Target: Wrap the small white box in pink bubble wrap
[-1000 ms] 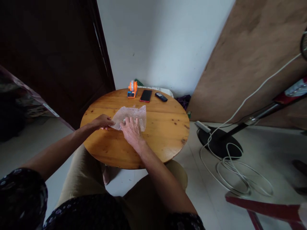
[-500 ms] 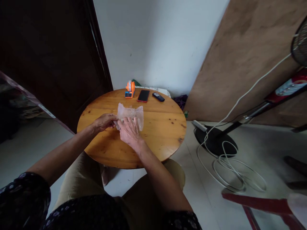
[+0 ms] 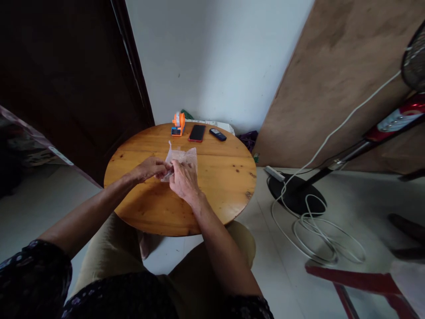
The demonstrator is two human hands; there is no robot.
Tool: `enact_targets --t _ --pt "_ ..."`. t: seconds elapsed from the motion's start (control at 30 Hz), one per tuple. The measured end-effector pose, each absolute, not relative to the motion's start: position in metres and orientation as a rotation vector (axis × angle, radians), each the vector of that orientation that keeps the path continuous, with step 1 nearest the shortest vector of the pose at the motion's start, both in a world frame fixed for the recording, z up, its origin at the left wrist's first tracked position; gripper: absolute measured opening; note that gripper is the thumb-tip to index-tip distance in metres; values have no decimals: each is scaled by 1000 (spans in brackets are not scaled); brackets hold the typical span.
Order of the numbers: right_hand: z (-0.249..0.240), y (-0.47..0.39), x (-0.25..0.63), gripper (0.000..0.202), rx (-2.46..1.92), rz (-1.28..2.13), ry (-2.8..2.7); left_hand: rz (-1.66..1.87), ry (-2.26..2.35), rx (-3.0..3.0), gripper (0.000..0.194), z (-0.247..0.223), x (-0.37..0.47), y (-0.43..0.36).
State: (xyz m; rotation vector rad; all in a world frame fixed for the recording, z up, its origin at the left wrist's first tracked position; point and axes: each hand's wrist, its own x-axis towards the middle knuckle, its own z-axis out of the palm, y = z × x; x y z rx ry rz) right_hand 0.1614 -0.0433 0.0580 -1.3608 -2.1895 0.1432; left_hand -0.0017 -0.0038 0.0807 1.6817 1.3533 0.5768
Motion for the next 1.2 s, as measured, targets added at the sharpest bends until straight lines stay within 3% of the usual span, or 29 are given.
enact_targets --t 0.2,0.37,0.57,0.77,1.2 --pt "49 -32 171 38 -1236 231 -2005 790 1440 2456 10 64 5 -8" --pt "57 -30 190 28 -1458 220 -1699 823 1333 2591 15 51 2 -7" --pt "62 -50 215 69 -1928 527 -1586 876 1209 2621 18 42 -1 -7" --pt "58 -44 207 81 -2063 642 -1551 914 1128 2636 19 39 -2 -8" --pt "28 -21 191 60 -1891 500 -1479 869 1127 2588 19 39 1 -8"
